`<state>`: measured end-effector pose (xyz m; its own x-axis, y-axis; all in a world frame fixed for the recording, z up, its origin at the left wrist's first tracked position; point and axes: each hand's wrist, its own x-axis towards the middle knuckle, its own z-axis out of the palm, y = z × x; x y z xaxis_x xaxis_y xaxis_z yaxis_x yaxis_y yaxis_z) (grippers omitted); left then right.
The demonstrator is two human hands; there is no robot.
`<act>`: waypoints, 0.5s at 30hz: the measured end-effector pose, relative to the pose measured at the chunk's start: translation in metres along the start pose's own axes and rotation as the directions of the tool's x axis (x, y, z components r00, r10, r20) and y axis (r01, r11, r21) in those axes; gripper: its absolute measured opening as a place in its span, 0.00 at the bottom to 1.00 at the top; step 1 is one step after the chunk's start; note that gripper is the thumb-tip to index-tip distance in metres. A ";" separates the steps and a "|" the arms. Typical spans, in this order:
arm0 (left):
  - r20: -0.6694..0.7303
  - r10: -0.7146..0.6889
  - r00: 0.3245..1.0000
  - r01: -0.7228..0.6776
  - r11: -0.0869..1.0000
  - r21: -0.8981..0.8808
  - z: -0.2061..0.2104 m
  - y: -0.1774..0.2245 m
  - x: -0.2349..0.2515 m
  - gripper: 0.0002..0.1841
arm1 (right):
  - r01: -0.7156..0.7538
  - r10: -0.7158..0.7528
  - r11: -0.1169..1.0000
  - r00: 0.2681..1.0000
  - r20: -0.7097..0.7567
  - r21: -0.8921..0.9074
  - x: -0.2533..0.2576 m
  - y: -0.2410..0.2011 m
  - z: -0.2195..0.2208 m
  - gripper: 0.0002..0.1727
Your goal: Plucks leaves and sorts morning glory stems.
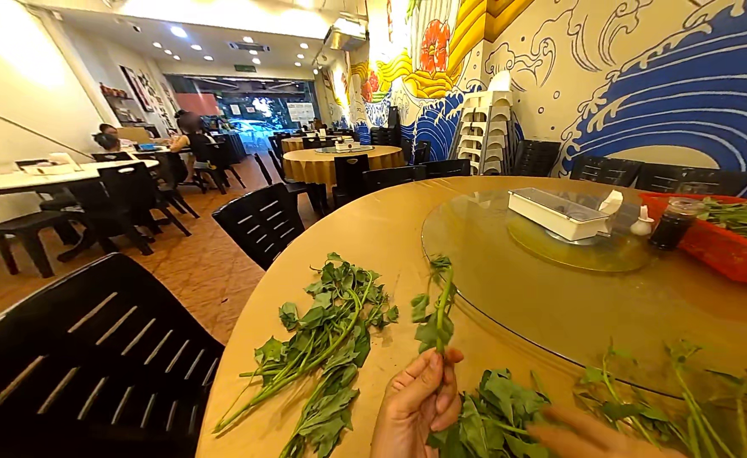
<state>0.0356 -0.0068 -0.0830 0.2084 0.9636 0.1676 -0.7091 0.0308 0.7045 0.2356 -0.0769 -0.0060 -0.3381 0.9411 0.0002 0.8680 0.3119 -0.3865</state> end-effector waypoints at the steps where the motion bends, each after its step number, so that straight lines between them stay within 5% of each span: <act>1: 0.064 -0.013 0.998 0.013 1.000 -0.004 -0.001 0.002 -0.001 0.16 | 0.007 -0.005 1.000 0.998 -0.059 0.020 0.004 0.004 -0.002 0.31; 3: 0.171 -0.051 0.984 0.055 0.998 -0.014 -0.002 0.003 -0.003 0.14 | 0.060 -0.046 0.996 0.976 -0.214 0.063 0.015 0.012 0.002 0.25; 6: 0.302 -0.100 0.948 0.113 0.993 -0.027 -0.002 0.001 -0.006 0.12 | 0.098 -0.069 0.975 0.987 -0.146 0.198 0.022 0.021 -0.001 0.20; 8: 0.337 -0.113 0.935 0.120 0.993 -0.001 -0.003 0.000 -0.007 0.13 | 0.157 -0.085 0.939 0.967 -0.238 0.305 0.022 0.021 0.001 0.18; 11: 0.363 -0.141 0.921 0.150 0.989 0.003 -0.002 -0.001 -0.008 0.13 | 0.248 -0.037 0.907 0.851 -0.523 0.340 0.026 0.016 0.011 0.16; 15: 0.428 -0.240 0.871 0.258 0.966 0.016 -0.001 -0.001 -0.010 0.13 | 0.322 0.039 0.874 0.699 -0.714 0.364 0.039 0.015 0.028 0.21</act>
<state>0.0337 -0.0161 -0.0862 0.6402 0.7185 0.2717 -0.6200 0.2744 0.7351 0.2249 -0.0398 -0.0378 0.0571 0.7635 0.6432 0.5174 0.5284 -0.6731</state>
